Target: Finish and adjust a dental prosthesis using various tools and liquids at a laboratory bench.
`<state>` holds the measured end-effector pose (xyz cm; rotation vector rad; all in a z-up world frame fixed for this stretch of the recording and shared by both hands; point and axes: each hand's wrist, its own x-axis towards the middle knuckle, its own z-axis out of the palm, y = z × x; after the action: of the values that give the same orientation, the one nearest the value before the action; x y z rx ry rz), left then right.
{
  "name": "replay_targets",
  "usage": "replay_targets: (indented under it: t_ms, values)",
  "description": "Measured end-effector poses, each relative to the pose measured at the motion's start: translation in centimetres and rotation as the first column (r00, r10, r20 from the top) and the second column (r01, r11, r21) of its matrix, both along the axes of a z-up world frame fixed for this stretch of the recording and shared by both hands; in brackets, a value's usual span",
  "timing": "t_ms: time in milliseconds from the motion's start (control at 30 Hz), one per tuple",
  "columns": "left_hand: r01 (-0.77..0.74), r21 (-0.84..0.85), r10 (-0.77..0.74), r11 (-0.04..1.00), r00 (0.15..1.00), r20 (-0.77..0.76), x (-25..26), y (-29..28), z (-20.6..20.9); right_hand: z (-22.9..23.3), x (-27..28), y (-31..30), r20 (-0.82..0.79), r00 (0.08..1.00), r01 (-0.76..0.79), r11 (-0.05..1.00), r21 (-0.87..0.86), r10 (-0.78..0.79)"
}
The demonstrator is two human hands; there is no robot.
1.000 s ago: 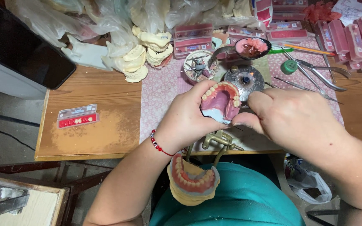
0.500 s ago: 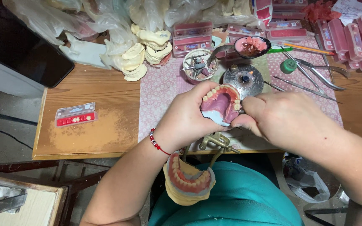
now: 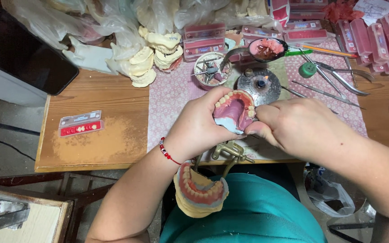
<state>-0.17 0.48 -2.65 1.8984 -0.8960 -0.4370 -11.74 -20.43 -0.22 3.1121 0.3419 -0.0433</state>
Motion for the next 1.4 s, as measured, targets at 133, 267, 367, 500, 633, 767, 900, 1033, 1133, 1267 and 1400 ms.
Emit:
replay_targets:
  t_ms: [133, 267, 367, 500, 633, 767, 900, 1033, 1133, 1267, 1400]
  values:
    - [-0.004, -0.012, 0.004, 1.0, 0.999, -0.034, 0.0, 0.0, 0.2, -0.2, 0.2, -0.1, 0.084, 0.995, -0.053, 0.998, -0.02, 0.054]
    - [-0.008, 0.001, 0.008, 1.0, 0.998, -0.056, 0.1, 0.0, 0.4, 0.0, 0.4, -0.1, 0.086, 0.993, -0.075, 0.997, -0.035, 0.078]
    - [-0.011, 0.004, 0.011, 1.0, 0.999, -0.046, 0.1, 0.0, 0.0, -0.1, 0.5, -0.1, 0.076, 0.994, -0.079, 0.997, -0.024, 0.081]
    - [-0.005, -0.004, 0.005, 1.0, 1.0, -0.009, 0.1, 0.0, 0.0, -0.1, 0.6, -0.2, 0.053, 0.995, -0.08, 0.996, -0.041, 0.082]
    - [-0.006, -0.001, 0.006, 1.0, 1.0, 0.01, 0.1, -0.1, 0.0, -0.3, 0.6, -0.2, 0.1, 0.988, -0.116, 0.993, -0.019, 0.117]
    - [-0.007, -0.012, 0.007, 1.0, 1.0, -0.03, -0.1, -0.1, 0.6, -0.3, 0.5, -0.2, 0.117, 0.985, -0.13, 0.991, 0.039, 0.125]
    - [-0.011, -0.044, 0.008, 0.999, 0.998, -0.055, -0.2, -0.1, 0.9, -0.3, 0.0, 0.2, 0.266, 0.956, -0.166, 0.974, 0.157, 0.12]
    - [-0.01, -0.072, 0.01, 0.997, 1.0, -0.01, -0.3, 0.0, 0.7, -0.4, -0.8, 0.5, 0.303, 0.948, -0.155, 0.974, 0.168, 0.099]
    - [-0.024, -0.116, 0.03, 0.993, 0.998, 0.047, 0.0, 0.0, 0.6, -0.6, -2.2, 0.0, 0.347, 0.934, -0.156, 0.971, 0.183, 0.084]
    - [-0.041, -0.185, 0.064, 0.982, 0.991, 0.12, 0.0, -0.3, 0.4, -1.3, -5.2, -1.7, 0.405, 0.912, -0.158, 0.965, 0.207, 0.063]
    - [-0.067, -0.243, 0.111, 0.968, 0.979, 0.172, 0.3, 0.5, 0.2, -2.3, -7.8, -2.5, 0.444, 0.895, -0.169, 0.955, 0.244, 0.045]
